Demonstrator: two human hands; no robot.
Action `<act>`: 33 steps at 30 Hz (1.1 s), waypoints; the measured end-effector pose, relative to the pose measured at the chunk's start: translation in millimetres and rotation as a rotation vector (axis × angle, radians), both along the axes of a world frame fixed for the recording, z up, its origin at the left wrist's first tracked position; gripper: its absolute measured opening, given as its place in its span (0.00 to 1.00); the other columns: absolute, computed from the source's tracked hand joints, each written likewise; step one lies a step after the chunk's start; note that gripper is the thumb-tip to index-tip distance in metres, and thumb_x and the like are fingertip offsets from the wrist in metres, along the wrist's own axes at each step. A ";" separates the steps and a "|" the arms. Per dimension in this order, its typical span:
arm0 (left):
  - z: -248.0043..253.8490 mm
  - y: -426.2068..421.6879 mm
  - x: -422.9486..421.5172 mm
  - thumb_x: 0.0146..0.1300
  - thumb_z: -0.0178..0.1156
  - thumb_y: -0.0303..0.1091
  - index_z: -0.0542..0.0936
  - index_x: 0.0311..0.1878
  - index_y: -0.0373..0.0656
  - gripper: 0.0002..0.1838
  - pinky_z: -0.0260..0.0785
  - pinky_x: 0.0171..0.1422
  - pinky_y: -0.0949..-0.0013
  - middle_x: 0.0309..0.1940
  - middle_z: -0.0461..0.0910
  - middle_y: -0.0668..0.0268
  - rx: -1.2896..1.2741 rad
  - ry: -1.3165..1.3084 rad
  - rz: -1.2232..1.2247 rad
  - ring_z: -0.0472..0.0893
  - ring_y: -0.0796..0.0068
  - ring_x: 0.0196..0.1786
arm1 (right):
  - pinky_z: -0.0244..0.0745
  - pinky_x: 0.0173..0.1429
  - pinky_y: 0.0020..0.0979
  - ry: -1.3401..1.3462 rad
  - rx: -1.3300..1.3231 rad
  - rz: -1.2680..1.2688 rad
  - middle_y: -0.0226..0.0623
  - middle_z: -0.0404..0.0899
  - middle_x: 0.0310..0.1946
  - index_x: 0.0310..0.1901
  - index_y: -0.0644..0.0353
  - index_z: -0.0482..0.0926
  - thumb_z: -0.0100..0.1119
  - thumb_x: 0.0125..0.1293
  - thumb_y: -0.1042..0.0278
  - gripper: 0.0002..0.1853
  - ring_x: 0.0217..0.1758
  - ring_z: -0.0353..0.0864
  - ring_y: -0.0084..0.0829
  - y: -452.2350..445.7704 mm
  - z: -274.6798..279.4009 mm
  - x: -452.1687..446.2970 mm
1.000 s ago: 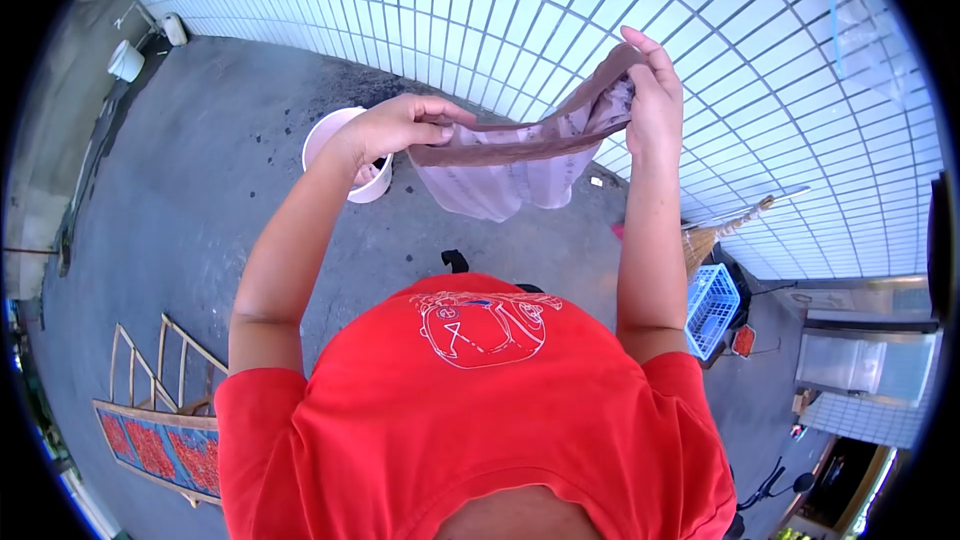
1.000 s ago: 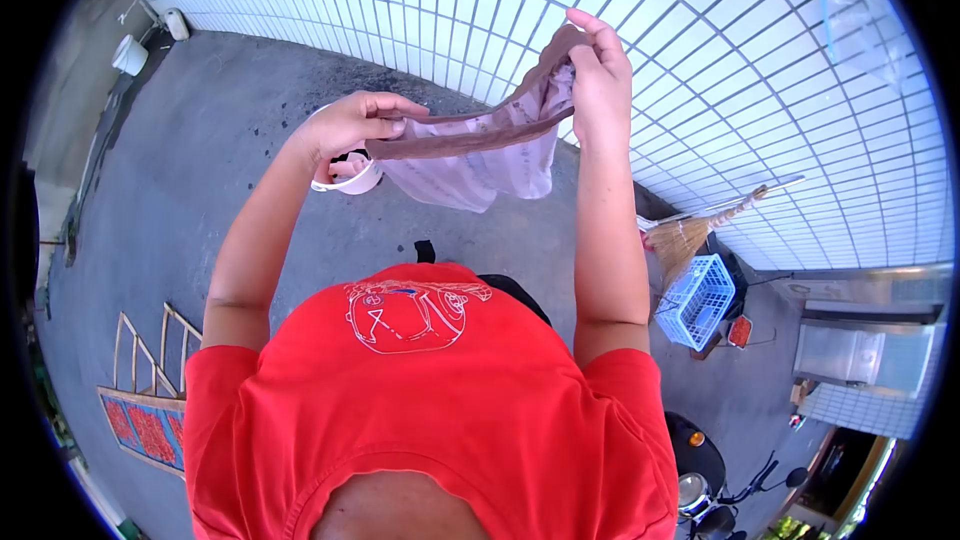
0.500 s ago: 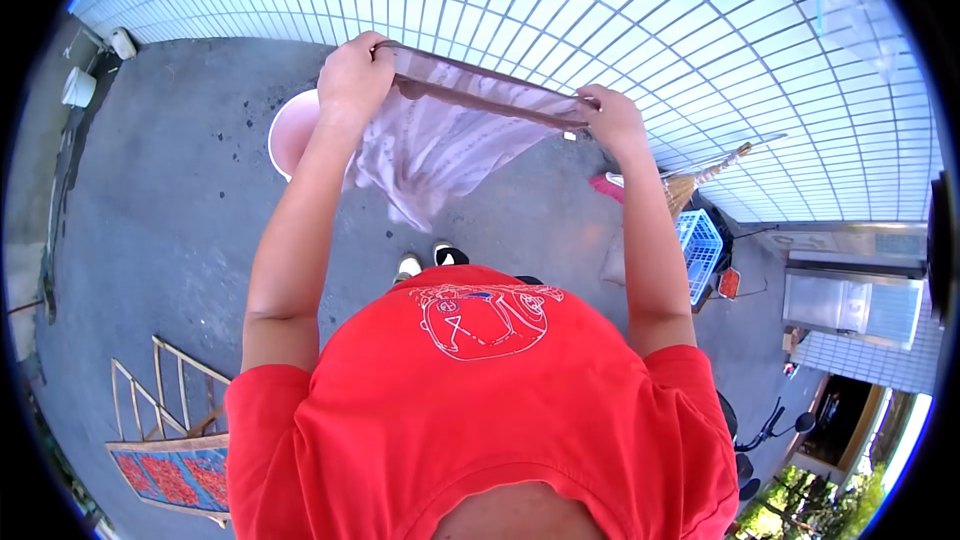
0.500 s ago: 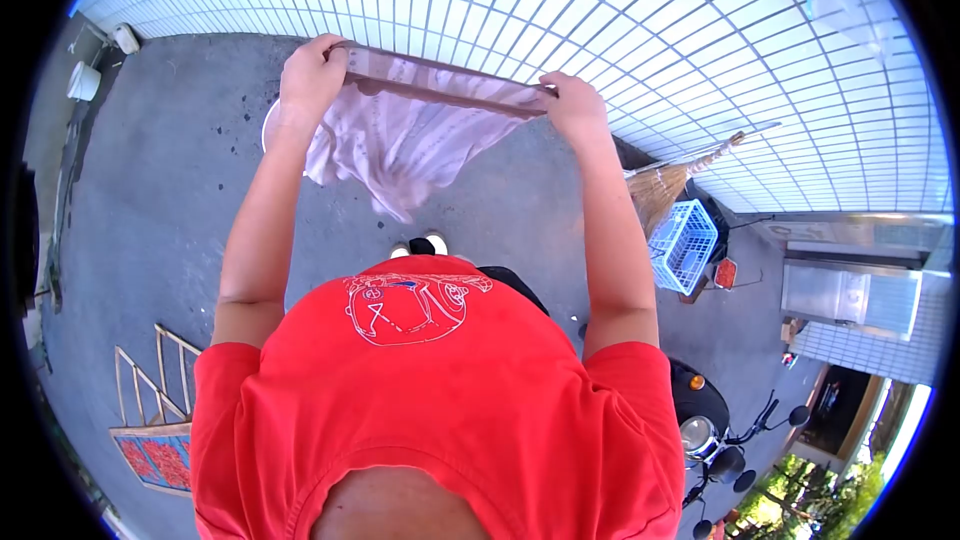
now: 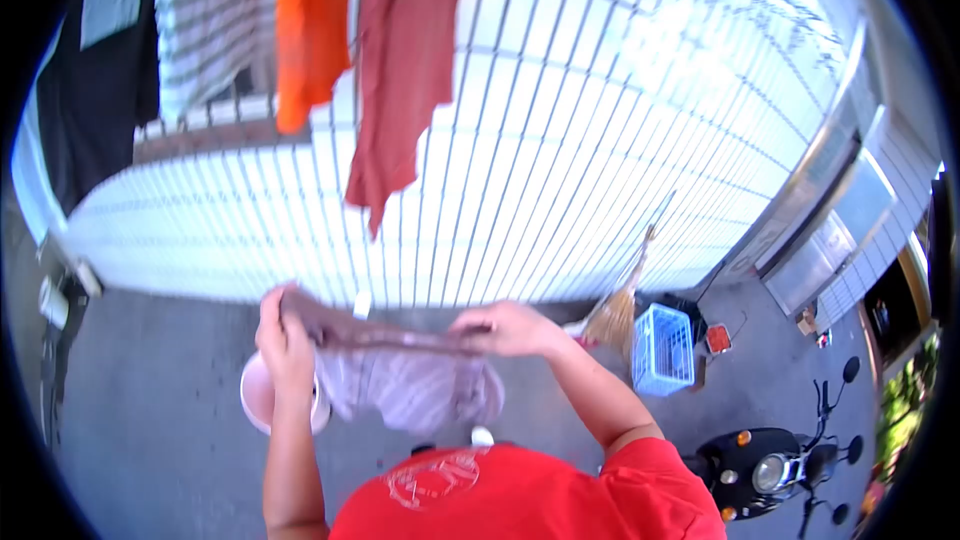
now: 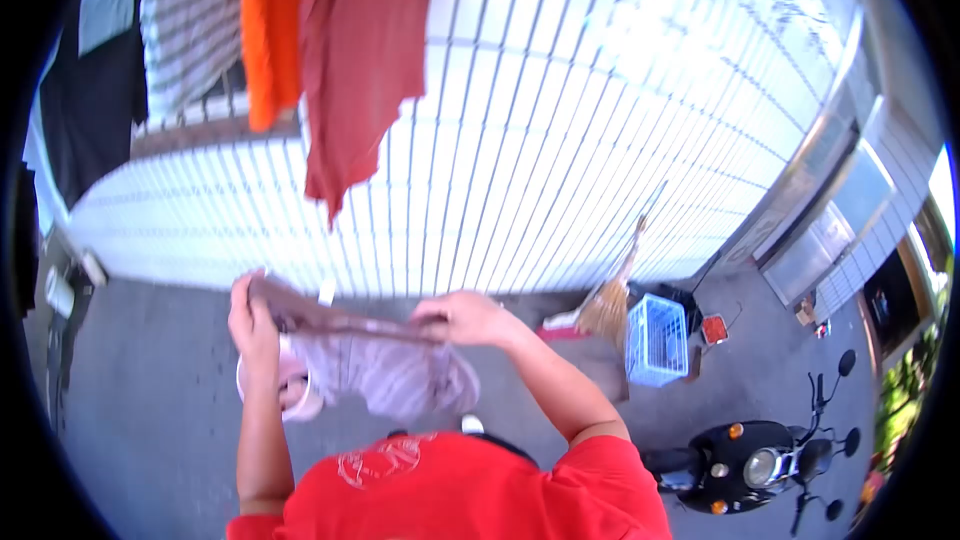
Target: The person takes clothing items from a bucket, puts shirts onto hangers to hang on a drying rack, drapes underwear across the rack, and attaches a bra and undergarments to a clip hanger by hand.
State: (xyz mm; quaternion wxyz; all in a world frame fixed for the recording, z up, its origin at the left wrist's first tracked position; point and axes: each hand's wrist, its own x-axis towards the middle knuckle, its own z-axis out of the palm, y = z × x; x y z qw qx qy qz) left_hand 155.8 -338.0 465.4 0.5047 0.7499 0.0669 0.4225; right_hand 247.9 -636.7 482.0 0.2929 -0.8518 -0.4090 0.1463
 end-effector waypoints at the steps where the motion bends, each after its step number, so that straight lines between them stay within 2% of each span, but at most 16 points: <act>1: 13.2 -16.1 2.3 0.63 0.41 0.21 0.74 0.48 0.34 0.15 0.67 0.52 0.71 0.40 0.78 0.60 -0.001 -0.112 -0.024 0.76 0.72 0.43 | 0.75 0.45 0.31 0.225 0.024 0.144 0.37 0.82 0.40 0.58 0.48 0.74 0.65 0.56 0.59 0.26 0.41 0.82 0.31 -11.0 21.6 7.4; 3: 38.9 -40.3 2.1 0.65 0.40 0.22 0.74 0.48 0.37 0.13 0.66 0.46 0.75 0.37 0.75 0.67 -0.118 -0.155 -0.152 0.72 0.79 0.39 | 0.73 0.47 0.30 0.206 -0.035 0.327 0.38 0.77 0.50 0.67 0.51 0.63 0.67 0.57 0.57 0.37 0.47 0.79 0.30 -28.6 65.7 30.6; 4: 40.1 -51.5 9.8 0.67 0.40 0.23 0.73 0.47 0.37 0.12 0.65 0.46 0.76 0.36 0.74 0.68 -0.114 -0.181 -0.125 0.72 0.81 0.38 | 0.73 0.47 0.29 0.130 0.036 0.360 0.39 0.74 0.55 0.68 0.53 0.60 0.67 0.57 0.59 0.39 0.49 0.77 0.30 -43.3 87.8 47.6; 7: 64.4 -101.7 18.5 0.66 0.40 0.22 0.73 0.46 0.37 0.12 0.64 0.47 0.77 0.35 0.74 0.67 -0.195 -0.218 -0.252 0.72 0.82 0.39 | 0.72 0.45 0.22 -0.147 0.613 0.243 0.35 0.75 0.50 0.64 0.58 0.65 0.60 0.64 0.65 0.28 0.45 0.77 0.22 -81.1 189.0 67.8; 10: 46.8 -125.3 51.9 0.63 0.38 0.19 0.73 0.46 0.37 0.14 0.65 0.44 0.77 0.34 0.74 0.67 -0.179 -0.246 -0.256 0.73 0.81 0.37 | 0.71 0.42 0.19 -0.507 1.022 0.050 0.32 0.77 0.45 0.58 0.61 0.71 0.55 0.67 0.66 0.19 0.43 0.77 0.18 -92.8 291.5 80.1; 15: 59.5 -164.6 74.4 0.61 0.38 0.17 0.74 0.46 0.36 0.15 0.66 0.44 0.77 0.32 0.75 0.66 -0.310 -0.261 -0.306 0.74 0.80 0.37 | 0.70 0.42 0.21 -1.008 1.213 -0.026 0.31 0.78 0.43 0.53 0.61 0.75 0.52 0.68 0.58 0.18 0.44 0.76 0.21 -95.3 449.7 121.2; 18: 63.1 -176.5 76.3 0.61 0.38 0.17 0.74 0.45 0.36 0.15 0.66 0.43 0.77 0.31 0.75 0.66 -0.192 -0.358 -0.111 0.74 0.80 0.35 | 0.72 0.43 0.24 -0.985 1.299 -0.012 0.33 0.78 0.42 0.51 0.61 0.77 0.54 0.66 0.53 0.20 0.44 0.76 0.23 -86.6 521.1 130.3; 21: 60.5 -180.1 70.7 0.61 0.38 0.17 0.75 0.45 0.35 0.16 0.66 0.43 0.78 0.32 0.76 0.66 -0.279 -0.362 -0.150 0.74 0.80 0.35 | 0.74 0.45 0.27 -0.829 1.329 0.052 0.35 0.78 0.44 0.50 0.61 0.77 0.55 0.64 0.50 0.23 0.45 0.76 0.26 -58.8 557.0 128.4; 23: 64.1 -181.1 68.8 0.60 0.38 0.16 0.75 0.45 0.35 0.16 0.66 0.43 0.77 0.32 0.76 0.65 -0.242 -0.311 -0.131 0.74 0.80 0.36 | 0.71 0.44 0.34 -0.708 1.214 -0.122 0.36 0.76 0.51 0.56 0.58 0.74 0.47 0.67 0.45 0.27 0.51 0.72 0.32 -36.2 563.8 114.6; 24: 69.4 -182.7 62.5 0.58 0.38 0.16 0.75 0.44 0.35 0.17 0.67 0.44 0.77 0.33 0.77 0.65 -0.274 -0.285 -0.162 0.75 0.80 0.37 | 0.73 0.46 0.38 -0.804 1.154 -0.121 0.38 0.72 0.58 0.62 0.55 0.70 0.48 0.65 0.40 0.31 0.55 0.71 0.36 -29.0 572.7 121.7; 25: 69.5 -179.3 61.0 0.58 0.38 0.16 0.75 0.44 0.35 0.17 0.67 0.44 0.77 0.33 0.77 0.65 -0.267 -0.294 -0.143 0.75 0.80 0.37 | 0.73 0.44 0.38 -0.803 1.113 -0.100 0.40 0.72 0.58 0.62 0.56 0.69 0.48 0.63 0.38 0.34 0.51 0.74 0.37 -17.5 582.2 122.8; 27: 64.4 -174.4 56.7 0.58 0.39 0.16 0.76 0.44 0.35 0.17 0.67 0.45 0.77 0.33 0.77 0.64 -0.210 -0.274 -0.115 0.75 0.79 0.37 | 0.73 0.41 0.32 -0.823 0.997 -0.186 0.39 0.75 0.54 0.61 0.58 0.70 0.52 0.65 0.45 0.30 0.45 0.76 0.34 -7.9 596.0 135.2; 28: 67.4 -173.7 52.3 0.58 0.39 0.16 0.76 0.43 0.34 0.16 0.67 0.46 0.76 0.34 0.77 0.64 -0.151 -0.267 -0.032 0.75 0.79 0.37 | 0.75 0.43 0.28 -0.936 1.013 -0.319 0.38 0.79 0.42 0.47 0.62 0.79 0.57 0.62 0.50 0.22 0.43 0.77 0.28 6.9 598.0 156.9; 29: 66.6 -169.3 50.4 0.58 0.39 0.16 0.76 0.43 0.34 0.16 0.67 0.46 0.76 0.34 0.77 0.64 -0.138 -0.257 -0.050 0.75 0.79 0.37 | 0.75 0.37 0.28 -1.030 1.032 -0.278 0.36 0.81 0.33 0.42 0.62 0.81 0.60 0.60 0.51 0.20 0.33 0.78 0.28 12.6 610.3 185.5; 31: 60.9 -161.0 46.9 0.58 0.39 0.16 0.76 0.43 0.33 0.16 0.66 0.46 0.77 0.34 0.77 0.64 -0.155 -0.298 -0.036 0.75 0.80 0.37 | 0.73 0.28 0.29 -1.271 0.770 -0.521 0.34 0.80 0.23 0.32 0.62 0.81 0.61 0.58 0.54 0.16 0.21 0.75 0.26 19.4 622.5 208.5; 33: 64.1 -156.8 43.2 0.60 0.39 0.17 0.76 0.43 0.33 0.15 0.66 0.45 0.78 0.34 0.77 0.64 -0.185 -0.295 -0.073 0.75 0.81 0.37 | 0.69 0.21 0.29 -0.978 0.832 -0.522 0.32 0.78 0.19 0.26 0.63 0.79 0.59 0.58 0.55 0.17 0.14 0.68 0.24 16.7 593.8 184.9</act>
